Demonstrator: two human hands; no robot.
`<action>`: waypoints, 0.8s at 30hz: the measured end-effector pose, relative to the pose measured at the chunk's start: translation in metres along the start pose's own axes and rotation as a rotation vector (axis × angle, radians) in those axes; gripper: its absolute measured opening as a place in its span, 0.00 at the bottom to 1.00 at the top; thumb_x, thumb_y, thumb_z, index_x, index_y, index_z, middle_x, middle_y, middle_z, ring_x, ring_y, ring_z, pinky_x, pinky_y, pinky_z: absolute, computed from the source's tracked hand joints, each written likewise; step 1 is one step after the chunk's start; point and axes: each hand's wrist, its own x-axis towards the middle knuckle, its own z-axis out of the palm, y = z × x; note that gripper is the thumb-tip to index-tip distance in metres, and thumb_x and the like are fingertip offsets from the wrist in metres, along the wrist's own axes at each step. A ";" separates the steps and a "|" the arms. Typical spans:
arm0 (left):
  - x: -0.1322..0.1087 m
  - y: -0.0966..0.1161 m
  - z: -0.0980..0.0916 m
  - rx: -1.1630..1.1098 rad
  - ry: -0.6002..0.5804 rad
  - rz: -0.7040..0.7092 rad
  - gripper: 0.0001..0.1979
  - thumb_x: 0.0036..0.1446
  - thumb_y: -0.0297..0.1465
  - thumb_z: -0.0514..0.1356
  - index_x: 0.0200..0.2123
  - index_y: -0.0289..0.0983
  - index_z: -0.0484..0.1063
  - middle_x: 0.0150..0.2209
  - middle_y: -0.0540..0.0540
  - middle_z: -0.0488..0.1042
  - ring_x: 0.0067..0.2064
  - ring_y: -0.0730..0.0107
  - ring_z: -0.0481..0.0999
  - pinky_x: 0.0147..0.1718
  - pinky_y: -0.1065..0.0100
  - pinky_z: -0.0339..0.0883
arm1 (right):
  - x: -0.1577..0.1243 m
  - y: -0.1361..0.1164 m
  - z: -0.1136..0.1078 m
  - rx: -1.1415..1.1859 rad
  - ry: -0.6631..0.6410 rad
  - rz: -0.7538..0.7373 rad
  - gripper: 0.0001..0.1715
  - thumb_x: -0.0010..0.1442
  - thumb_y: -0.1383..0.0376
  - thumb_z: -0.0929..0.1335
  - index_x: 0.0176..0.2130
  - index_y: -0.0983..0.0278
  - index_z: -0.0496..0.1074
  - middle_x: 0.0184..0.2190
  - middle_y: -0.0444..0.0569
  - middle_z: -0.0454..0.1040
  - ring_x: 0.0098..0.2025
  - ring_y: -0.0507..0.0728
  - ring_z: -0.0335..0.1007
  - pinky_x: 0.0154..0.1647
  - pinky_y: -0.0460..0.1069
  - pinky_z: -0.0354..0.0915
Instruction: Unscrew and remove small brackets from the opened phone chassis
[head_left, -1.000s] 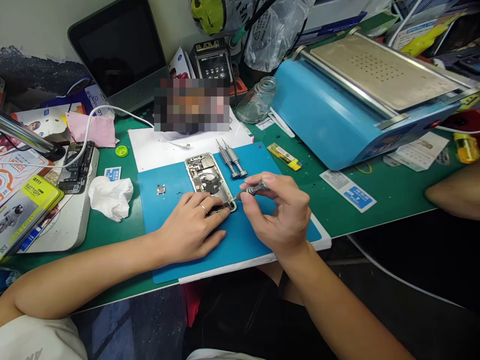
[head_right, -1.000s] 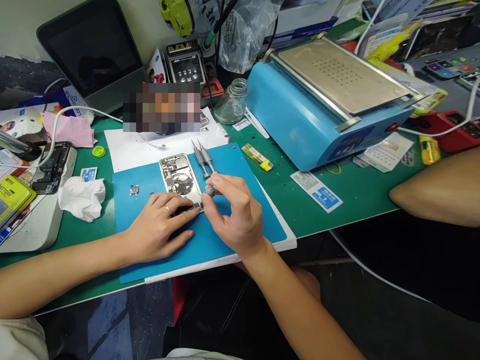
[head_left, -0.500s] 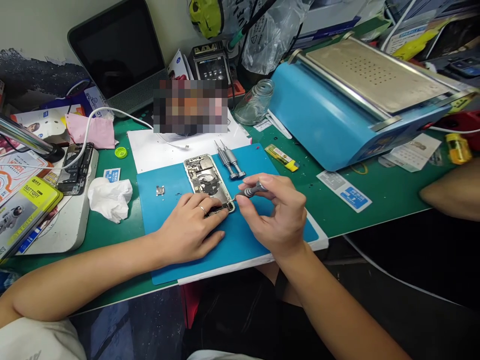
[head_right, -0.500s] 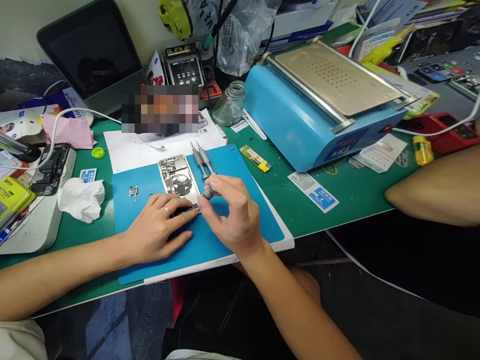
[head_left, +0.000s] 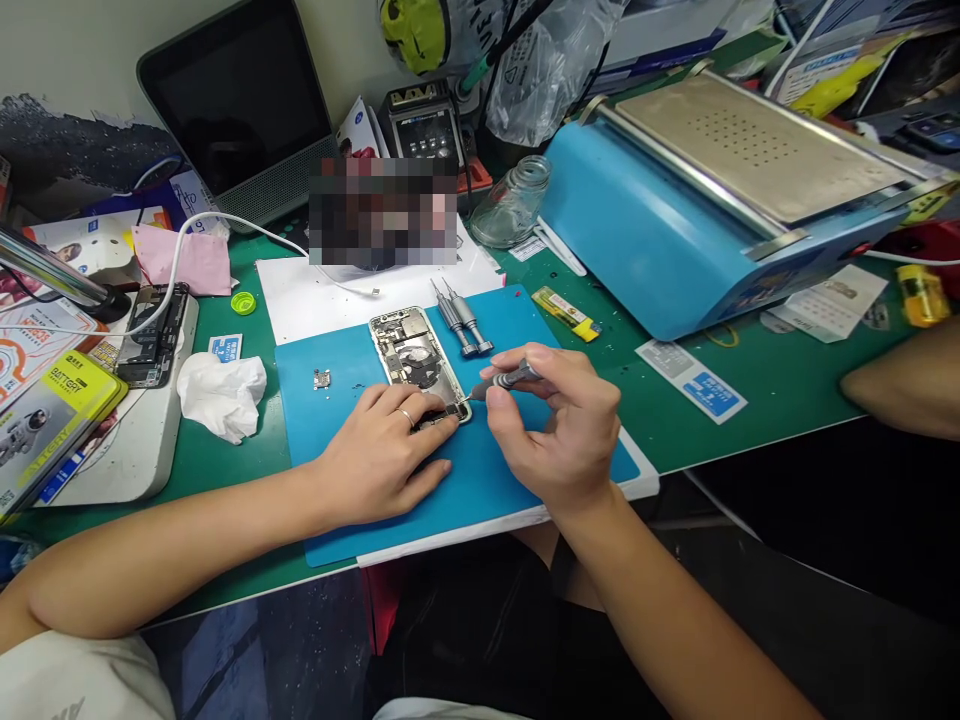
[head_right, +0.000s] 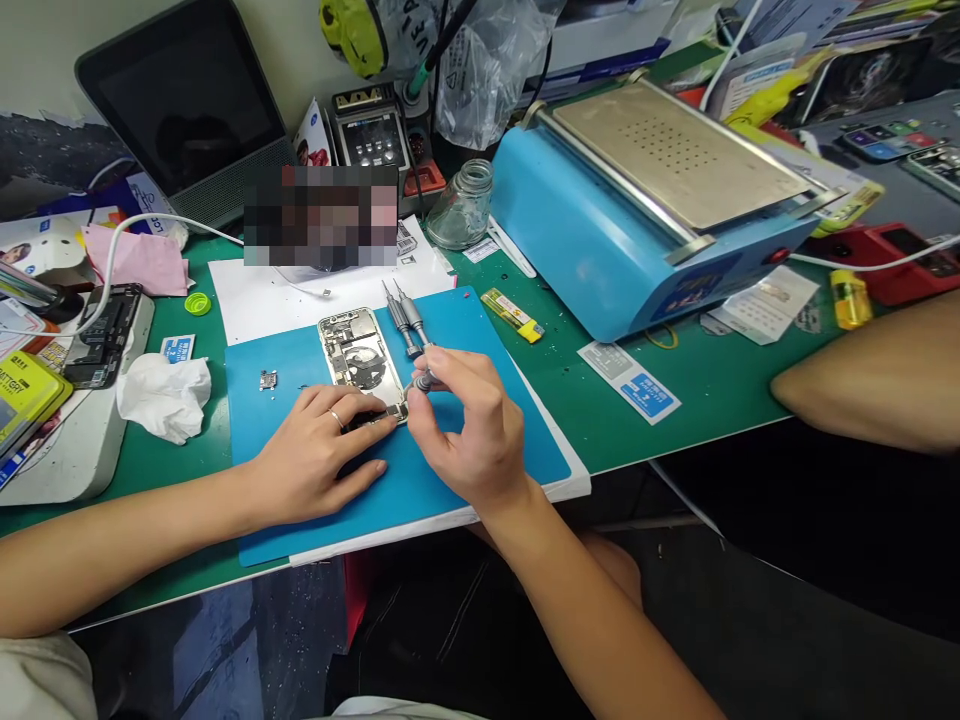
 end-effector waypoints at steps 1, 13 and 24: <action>0.000 0.000 0.000 0.000 -0.001 -0.002 0.21 0.70 0.38 0.55 0.60 0.35 0.71 0.57 0.37 0.73 0.57 0.52 0.69 0.55 0.51 0.62 | 0.000 0.000 0.000 -0.004 -0.002 -0.005 0.37 0.60 0.75 0.70 0.63 0.54 0.60 0.48 0.51 0.76 0.42 0.57 0.80 0.33 0.51 0.81; 0.000 0.000 0.000 0.001 0.016 0.007 0.20 0.70 0.38 0.55 0.59 0.34 0.72 0.56 0.38 0.73 0.56 0.52 0.69 0.55 0.51 0.62 | 0.001 0.000 0.001 -0.024 -0.006 -0.020 0.37 0.59 0.74 0.72 0.63 0.55 0.61 0.46 0.50 0.76 0.39 0.56 0.79 0.31 0.49 0.80; 0.001 0.000 0.000 -0.001 -0.017 -0.005 0.21 0.70 0.38 0.55 0.60 0.34 0.72 0.57 0.37 0.73 0.57 0.52 0.69 0.54 0.50 0.63 | -0.001 0.003 0.001 -0.018 -0.001 -0.031 0.44 0.58 0.74 0.73 0.67 0.53 0.59 0.47 0.51 0.78 0.40 0.57 0.79 0.32 0.50 0.80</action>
